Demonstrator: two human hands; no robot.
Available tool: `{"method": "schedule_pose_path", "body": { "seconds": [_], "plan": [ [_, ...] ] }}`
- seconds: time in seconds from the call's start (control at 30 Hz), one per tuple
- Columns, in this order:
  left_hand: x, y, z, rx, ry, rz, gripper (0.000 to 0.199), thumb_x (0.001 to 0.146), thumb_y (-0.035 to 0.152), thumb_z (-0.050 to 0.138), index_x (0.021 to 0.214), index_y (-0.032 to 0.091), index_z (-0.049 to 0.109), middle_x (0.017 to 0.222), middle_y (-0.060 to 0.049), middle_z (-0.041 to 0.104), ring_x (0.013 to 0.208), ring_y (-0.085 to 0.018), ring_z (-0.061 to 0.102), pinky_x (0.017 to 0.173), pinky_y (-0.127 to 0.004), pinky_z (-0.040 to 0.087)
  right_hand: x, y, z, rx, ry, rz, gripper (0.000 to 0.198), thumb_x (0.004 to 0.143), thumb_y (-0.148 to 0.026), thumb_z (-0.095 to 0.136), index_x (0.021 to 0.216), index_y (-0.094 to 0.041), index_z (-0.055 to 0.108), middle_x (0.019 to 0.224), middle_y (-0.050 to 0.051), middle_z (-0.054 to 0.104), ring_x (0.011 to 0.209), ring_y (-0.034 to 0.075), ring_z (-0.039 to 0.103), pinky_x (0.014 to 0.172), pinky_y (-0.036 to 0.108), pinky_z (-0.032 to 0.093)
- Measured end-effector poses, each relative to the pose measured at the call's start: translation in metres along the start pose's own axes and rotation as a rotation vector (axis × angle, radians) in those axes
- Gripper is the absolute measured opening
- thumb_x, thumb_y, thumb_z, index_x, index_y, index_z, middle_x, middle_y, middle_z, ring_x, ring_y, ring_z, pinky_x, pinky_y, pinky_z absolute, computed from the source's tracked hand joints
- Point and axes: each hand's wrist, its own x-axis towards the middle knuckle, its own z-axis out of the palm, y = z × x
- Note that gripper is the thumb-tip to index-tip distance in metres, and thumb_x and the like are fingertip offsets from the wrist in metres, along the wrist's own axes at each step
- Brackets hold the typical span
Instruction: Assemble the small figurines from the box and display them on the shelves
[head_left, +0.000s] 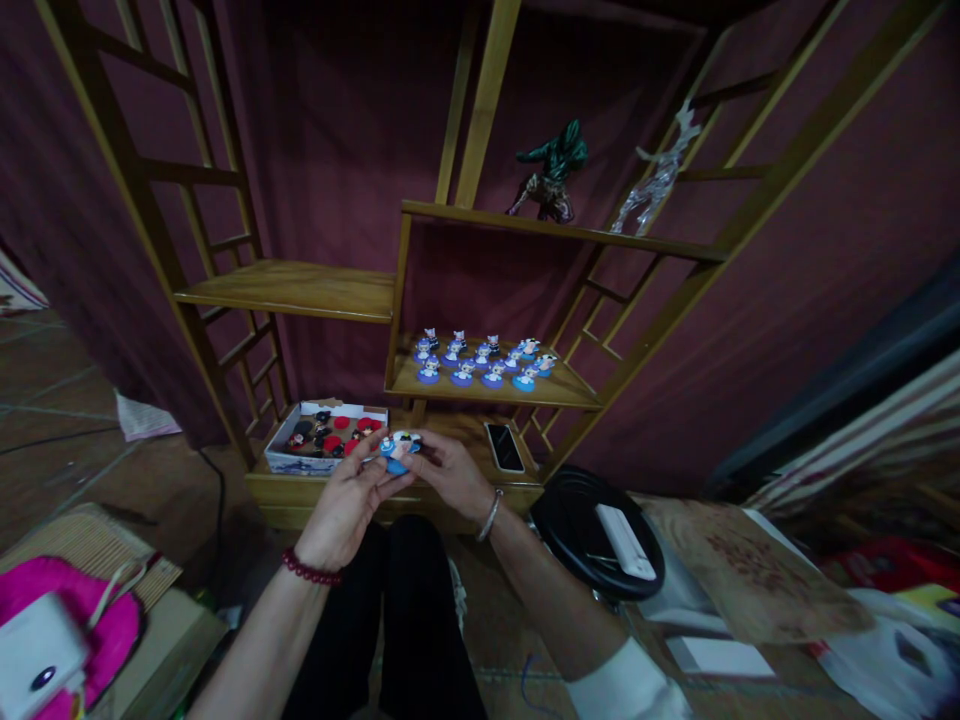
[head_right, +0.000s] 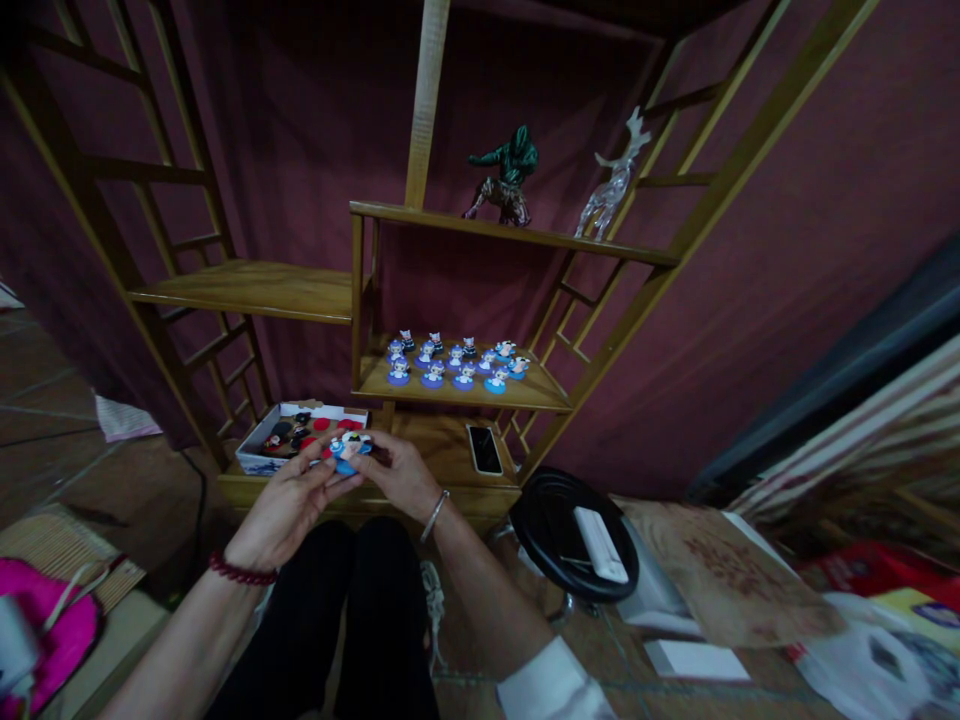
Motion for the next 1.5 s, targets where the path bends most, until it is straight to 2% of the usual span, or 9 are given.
{"method": "schedule_pose_path", "body": {
  "seconds": [0.2,0.5,0.67,0.83,1.07,1.3,1.5],
  "plan": [
    [0.003,-0.003,-0.002,-0.004,-0.001,0.018,0.037,0.074,0.009,0.053,0.110,0.014,0.048,0.097,-0.007,0.062,0.084,-0.017,0.061,0.084,-0.041,0.047,0.002,0.002,0.000,0.010,0.009,0.002,0.031,0.075,-0.034,0.056,0.103,-0.020,0.058,0.100,0.002,0.062,0.091,0.015,0.055,0.084,0.029,0.043],
    [0.005,-0.005,-0.004,-0.009,0.004,0.015,0.033,0.074,0.011,0.055,0.107,0.016,0.050,0.097,-0.007,0.063,0.087,-0.017,0.061,0.083,-0.038,0.047,0.005,0.004,0.003,0.007,0.030,0.029,0.030,0.072,-0.034,0.060,0.098,-0.019,0.061,0.097,0.003,0.062,0.088,0.016,0.056,0.082,0.030,0.043],
    [0.006,-0.005,-0.006,-0.004,0.026,0.021,0.024,0.073,0.012,0.056,0.097,0.013,0.055,0.098,-0.009,0.063,0.083,-0.017,0.061,0.083,-0.038,0.047,0.009,0.006,0.006,-0.014,0.032,0.027,0.029,0.072,-0.035,0.059,0.097,-0.021,0.061,0.093,0.002,0.063,0.088,0.016,0.056,0.082,0.031,0.044],
    [0.006,-0.005,-0.009,-0.015,-0.017,0.023,0.021,0.070,0.013,0.060,0.091,0.012,0.058,0.099,-0.008,0.063,0.089,-0.019,0.059,0.085,-0.039,0.045,0.010,0.009,0.008,-0.032,0.034,0.035,0.028,0.074,-0.035,0.057,0.097,-0.021,0.061,0.091,0.001,0.063,0.085,0.016,0.056,0.079,0.029,0.044],
    [0.003,-0.003,-0.005,0.000,-0.022,-0.002,0.025,0.065,0.014,0.064,0.089,0.012,0.061,0.096,-0.008,0.064,0.088,-0.018,0.059,0.085,-0.039,0.045,0.009,0.009,0.003,-0.129,0.014,0.029,0.029,0.076,-0.034,0.055,0.101,-0.022,0.060,0.097,0.002,0.062,0.089,0.016,0.056,0.082,0.030,0.043],
    [0.004,-0.003,0.001,0.026,-0.057,-0.006,0.023,0.063,0.015,0.066,0.085,0.011,0.062,0.087,-0.007,0.065,0.084,-0.018,0.060,0.082,-0.037,0.046,0.004,-0.002,-0.007,-0.216,-0.025,-0.034,0.028,0.077,-0.034,0.054,0.102,-0.023,0.060,0.101,0.003,0.061,0.096,0.017,0.054,0.086,0.032,0.041],
    [0.005,-0.008,0.010,0.012,-0.050,-0.023,0.035,0.064,0.011,0.065,0.098,0.014,0.057,0.086,-0.005,0.065,0.084,-0.018,0.059,0.084,-0.040,0.045,-0.003,-0.009,-0.016,-0.209,-0.002,-0.059,0.026,0.078,-0.034,0.052,0.100,-0.022,0.060,0.100,0.003,0.061,0.092,0.017,0.055,0.083,0.030,0.042]
  ]
}}
